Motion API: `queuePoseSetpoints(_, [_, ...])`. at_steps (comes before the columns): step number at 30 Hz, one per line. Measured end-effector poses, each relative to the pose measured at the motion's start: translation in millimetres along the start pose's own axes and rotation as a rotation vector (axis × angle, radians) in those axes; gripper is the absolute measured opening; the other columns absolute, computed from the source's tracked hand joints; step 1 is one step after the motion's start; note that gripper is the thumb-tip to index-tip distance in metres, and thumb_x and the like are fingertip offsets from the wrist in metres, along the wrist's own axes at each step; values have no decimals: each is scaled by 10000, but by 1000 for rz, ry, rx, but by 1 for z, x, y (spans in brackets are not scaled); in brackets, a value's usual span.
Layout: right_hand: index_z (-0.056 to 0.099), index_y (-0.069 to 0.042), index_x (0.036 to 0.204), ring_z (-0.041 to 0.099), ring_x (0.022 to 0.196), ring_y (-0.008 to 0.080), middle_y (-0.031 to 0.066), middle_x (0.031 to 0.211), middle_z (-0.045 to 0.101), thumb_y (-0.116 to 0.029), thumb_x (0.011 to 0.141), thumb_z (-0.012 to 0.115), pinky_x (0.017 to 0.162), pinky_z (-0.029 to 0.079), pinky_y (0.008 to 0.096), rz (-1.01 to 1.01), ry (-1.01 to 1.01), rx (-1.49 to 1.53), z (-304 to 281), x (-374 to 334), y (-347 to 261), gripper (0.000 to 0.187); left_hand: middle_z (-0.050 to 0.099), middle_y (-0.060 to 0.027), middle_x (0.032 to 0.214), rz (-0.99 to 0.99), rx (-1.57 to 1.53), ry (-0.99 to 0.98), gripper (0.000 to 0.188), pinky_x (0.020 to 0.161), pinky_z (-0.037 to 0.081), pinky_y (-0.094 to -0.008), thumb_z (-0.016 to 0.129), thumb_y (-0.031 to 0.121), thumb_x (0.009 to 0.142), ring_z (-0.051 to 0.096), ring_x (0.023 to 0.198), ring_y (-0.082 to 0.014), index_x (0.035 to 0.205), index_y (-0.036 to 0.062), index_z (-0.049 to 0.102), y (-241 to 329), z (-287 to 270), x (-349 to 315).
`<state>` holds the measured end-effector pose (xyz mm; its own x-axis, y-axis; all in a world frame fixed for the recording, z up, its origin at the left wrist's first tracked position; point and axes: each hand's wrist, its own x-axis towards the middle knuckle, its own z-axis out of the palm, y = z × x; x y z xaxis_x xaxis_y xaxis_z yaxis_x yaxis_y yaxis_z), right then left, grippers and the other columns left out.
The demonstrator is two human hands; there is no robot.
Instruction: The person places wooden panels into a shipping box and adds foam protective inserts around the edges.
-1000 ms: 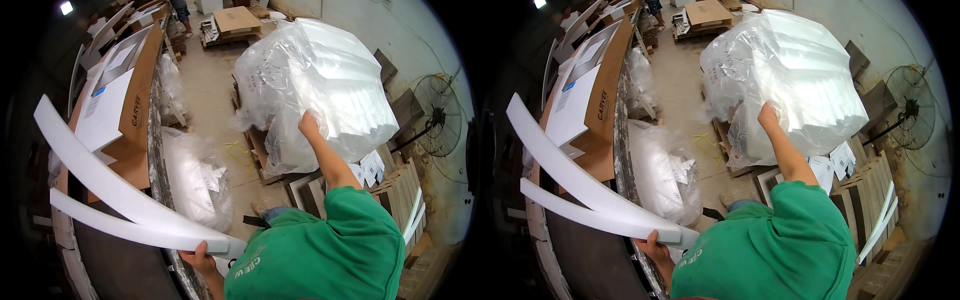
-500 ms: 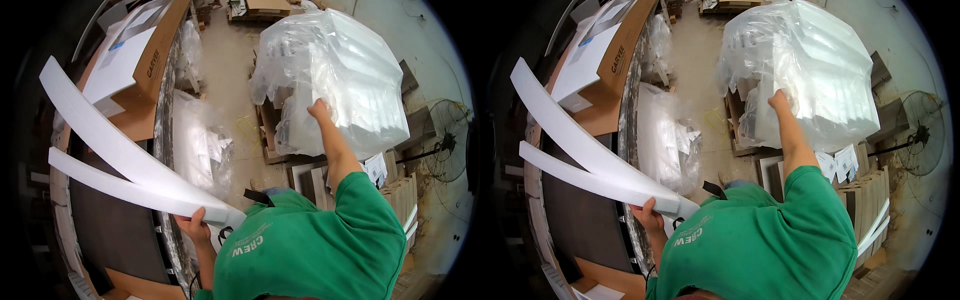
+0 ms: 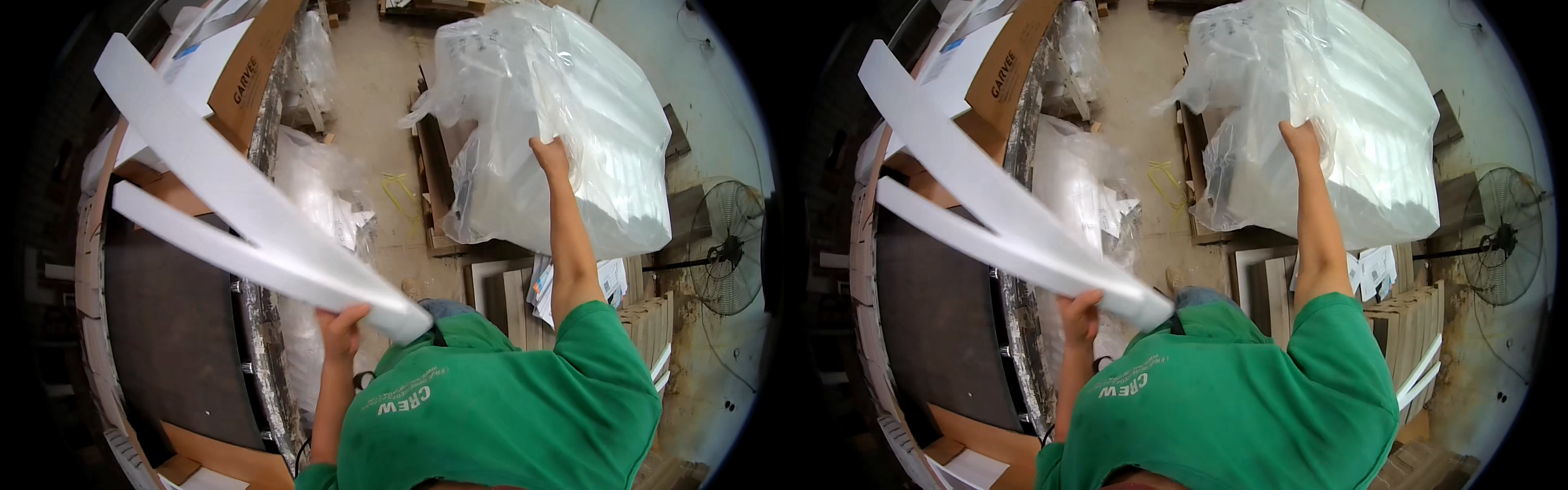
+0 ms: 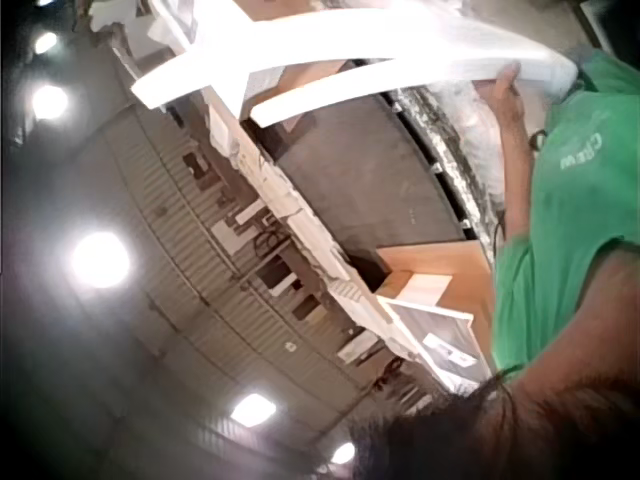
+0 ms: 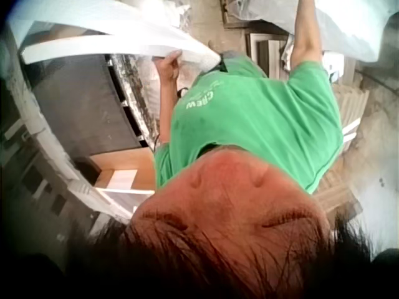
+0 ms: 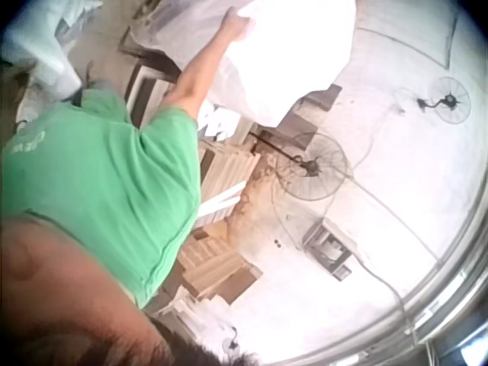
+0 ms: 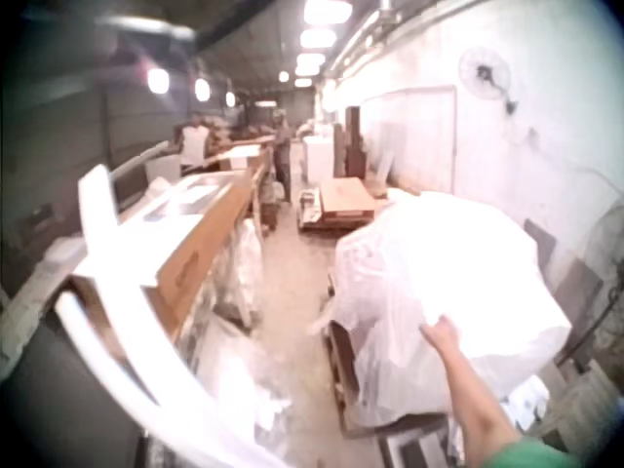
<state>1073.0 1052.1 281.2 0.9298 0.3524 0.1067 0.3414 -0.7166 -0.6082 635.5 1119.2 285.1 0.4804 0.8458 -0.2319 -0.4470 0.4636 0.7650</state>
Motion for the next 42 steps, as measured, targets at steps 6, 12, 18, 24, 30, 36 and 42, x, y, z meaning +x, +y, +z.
queuePoseSetpoints(6, [492, 57, 991, 476, 954, 332, 227, 961, 525, -329, 578, 516, 825, 356, 351, -53, -72, -133, 19, -14, -13, 566, 549, -100, 845, -458, 268, -298, 501, 659, 450, -297, 687, -16, 458, 538, 767, -209, 921, -31, 495, -121, 56, 74])
queuePoseSetpoints(12, [434, 73, 1045, 466, 953, 327, 234, 985, 500, -244, 608, 483, 834, 345, 345, -193, -220, -3, 18, -12, -7, 542, 535, -78, 855, -530, 220, -346, 594, 674, 437, -314, 656, -33, 419, 519, 792, -221, 977, 2, 455, -208, 103, 174])
queuePoseSetpoints(18, [333, 71, 1145, 363, 1080, 348, 260, 1118, 403, -227, 630, 468, 911, 276, 331, -184, -259, -122, 9, -19, -24, 609, 542, -64, 866, -615, 132, -366, 479, 772, 391, -297, 614, 0, 475, 505, 834, -216, 938, 11, 490, -275, 110, 243])
queuePoseSetpoints(24, [298, 98, 1163, 367, 1083, 355, 272, 1119, 402, -304, 653, 533, 917, 278, 333, -84, -394, -146, 16, -22, -20, 691, 541, -95, 865, -905, -109, -404, 399, 770, 397, -314, 578, 41, 540, 509, 824, -212, 925, -25, 497, -301, 86, 226])
queuePoseSetpoints(30, [448, 89, 1048, 549, 851, 267, 225, 922, 546, -243, 614, 577, 746, 418, 284, -133, -79, -149, -5, -8, -28, 561, 562, -165, 793, -780, 410, 39, 443, 597, 437, -320, 626, 108, 461, 550, 662, -244, 853, -73, 523, -322, 44, 196])
queuePoseSetpoints(36, [532, 32, 966, 542, 669, 126, 93, 792, 587, -106, 569, 634, 590, 425, 216, -382, 273, -14, -31, 29, -22, 433, 581, -168, 799, -638, 775, 4, 446, 658, 441, -314, 646, 178, 415, 564, 719, -274, 793, -43, 559, -347, 67, 185])
queuePoseSetpoints(42, [473, 59, 1011, 529, 621, 88, 104, 725, 590, 0, 652, 595, 586, 413, 176, -393, 435, 129, -47, 36, -33, 384, 587, -176, 798, -591, 778, 3, 427, 682, 441, -332, 657, 226, 420, 566, 745, -290, 772, -7, 585, -370, 66, 181])
